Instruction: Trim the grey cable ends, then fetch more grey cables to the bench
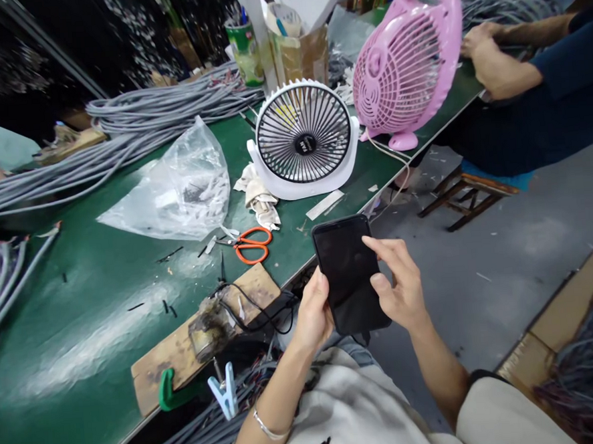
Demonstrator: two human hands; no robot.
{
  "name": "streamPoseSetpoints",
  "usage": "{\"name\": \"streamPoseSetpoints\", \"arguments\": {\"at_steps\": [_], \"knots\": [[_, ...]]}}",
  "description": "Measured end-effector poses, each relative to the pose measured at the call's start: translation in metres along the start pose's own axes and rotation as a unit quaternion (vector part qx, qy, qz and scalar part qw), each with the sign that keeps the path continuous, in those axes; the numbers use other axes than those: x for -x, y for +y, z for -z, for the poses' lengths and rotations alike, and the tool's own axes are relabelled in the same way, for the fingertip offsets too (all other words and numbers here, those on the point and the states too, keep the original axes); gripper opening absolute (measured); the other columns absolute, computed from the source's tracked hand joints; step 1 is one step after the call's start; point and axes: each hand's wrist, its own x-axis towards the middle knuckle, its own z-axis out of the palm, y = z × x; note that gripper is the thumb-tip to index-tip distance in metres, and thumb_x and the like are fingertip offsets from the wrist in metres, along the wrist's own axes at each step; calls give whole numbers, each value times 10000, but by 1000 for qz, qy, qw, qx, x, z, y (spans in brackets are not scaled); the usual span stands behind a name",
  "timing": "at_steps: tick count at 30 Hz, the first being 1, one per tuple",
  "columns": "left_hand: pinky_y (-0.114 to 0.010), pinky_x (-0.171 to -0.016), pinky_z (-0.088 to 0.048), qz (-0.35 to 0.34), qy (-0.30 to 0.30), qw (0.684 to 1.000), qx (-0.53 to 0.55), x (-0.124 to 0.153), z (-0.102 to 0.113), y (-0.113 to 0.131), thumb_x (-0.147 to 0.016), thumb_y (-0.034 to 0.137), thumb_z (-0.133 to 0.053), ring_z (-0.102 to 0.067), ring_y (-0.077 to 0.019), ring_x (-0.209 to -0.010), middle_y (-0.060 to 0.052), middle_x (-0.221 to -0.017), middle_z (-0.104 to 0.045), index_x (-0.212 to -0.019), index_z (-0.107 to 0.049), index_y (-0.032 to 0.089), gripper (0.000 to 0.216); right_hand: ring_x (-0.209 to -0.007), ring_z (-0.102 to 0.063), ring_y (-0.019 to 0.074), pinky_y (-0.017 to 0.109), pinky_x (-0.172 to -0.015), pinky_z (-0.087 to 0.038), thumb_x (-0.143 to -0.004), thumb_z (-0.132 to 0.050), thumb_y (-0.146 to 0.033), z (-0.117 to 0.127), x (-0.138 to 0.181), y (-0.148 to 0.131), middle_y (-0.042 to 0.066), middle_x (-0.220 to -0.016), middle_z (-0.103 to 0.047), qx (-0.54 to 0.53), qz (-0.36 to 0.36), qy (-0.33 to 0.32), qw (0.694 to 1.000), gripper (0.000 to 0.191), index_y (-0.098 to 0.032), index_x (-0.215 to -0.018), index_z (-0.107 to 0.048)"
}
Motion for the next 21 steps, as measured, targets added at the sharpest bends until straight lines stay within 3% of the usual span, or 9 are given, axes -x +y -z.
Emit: {"name": "streamPoseSetpoints", "arguments": {"at_steps": [13,21], "knots": [[-332,-1031,-354,10,-13,1000,4,6,-4,3,-742,385,-633,-453,-233,-1198,-28,-1181,-599,-1134,-597,241,419,-923,-464,211,394,-815,-389,-865,-413,-390,3,1,-6,79,-1007,-501,8,9,1,1000,420,-245,-1249,-502],[-343,-1041,-340,-3,-34,999,-11,7,-4,0,-755,393,-617,-431,-239,-1216,-39,-1198,-587,-1143,-589,230,422,-847,-431,196,386,-785,-387,-885,-321,-470,2,-3,-7,66,-901,-461,49,11,-14,999,477,-238,-1267,-488]]}}
